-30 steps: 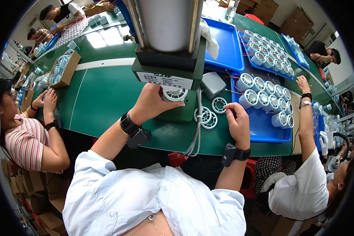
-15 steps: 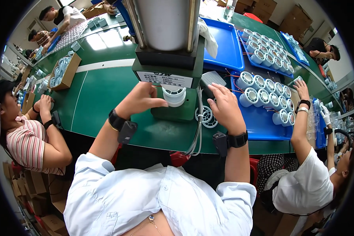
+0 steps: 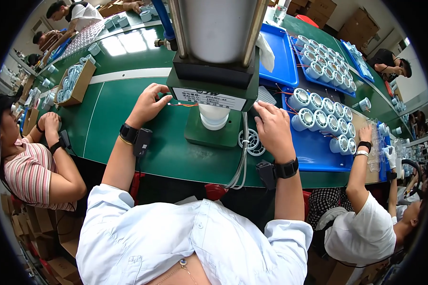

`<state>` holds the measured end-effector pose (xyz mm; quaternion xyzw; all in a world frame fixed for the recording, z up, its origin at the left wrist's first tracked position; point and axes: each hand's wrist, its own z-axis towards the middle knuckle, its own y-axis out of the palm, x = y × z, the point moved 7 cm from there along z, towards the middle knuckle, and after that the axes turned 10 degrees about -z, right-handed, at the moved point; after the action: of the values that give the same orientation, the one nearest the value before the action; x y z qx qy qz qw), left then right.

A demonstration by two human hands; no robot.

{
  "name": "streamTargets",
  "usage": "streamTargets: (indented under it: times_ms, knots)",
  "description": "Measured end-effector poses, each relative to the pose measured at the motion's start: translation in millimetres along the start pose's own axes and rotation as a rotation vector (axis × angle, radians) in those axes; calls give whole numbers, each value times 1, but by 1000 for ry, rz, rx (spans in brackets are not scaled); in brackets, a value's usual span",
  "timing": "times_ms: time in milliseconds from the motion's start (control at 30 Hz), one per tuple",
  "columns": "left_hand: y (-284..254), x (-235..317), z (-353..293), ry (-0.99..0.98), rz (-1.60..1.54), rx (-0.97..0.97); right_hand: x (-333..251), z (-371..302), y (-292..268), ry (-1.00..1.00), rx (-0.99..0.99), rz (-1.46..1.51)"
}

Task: The person picks up a white plastic ring from a box, places it onto a motor component, and presses the assembly into a machine. They then place the finished motor onto a blue tray and repeat the process.

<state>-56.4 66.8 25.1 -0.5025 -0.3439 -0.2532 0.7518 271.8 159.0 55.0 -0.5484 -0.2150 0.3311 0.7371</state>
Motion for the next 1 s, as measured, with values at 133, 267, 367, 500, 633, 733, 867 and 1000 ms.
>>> streamTargets:
  times_ms: [133, 267, 367, 500, 633, 733, 867, 1000]
  knots:
    - [2, 3, -7, 148, 165, 29, -28, 22, -17, 33, -83, 370]
    - [3, 0, -3, 131, 98, 15, -82, 34, -35, -71, 69, 628]
    - [5, -4, -4, 124, 87, -3, -80, 35, -25, 96, -50, 706]
    - [2, -1, -8, 121, 76, -4, -51, 21, -30, 206, 52, 921]
    - [2, 1, -4, 93, 64, -10, -38, -13, -49, -22, 329, 369]
    - [0, 5, -5, 44, 35, -24, -34, -36, -49, -65, 242, 380]
    - [-43, -14, -8, 261, 268, 271, 5, -68, -48, 88, 272, 420]
    - [-164, -58, -30, 201, 851, 480, 86, -117, -55, 335, 278, 407]
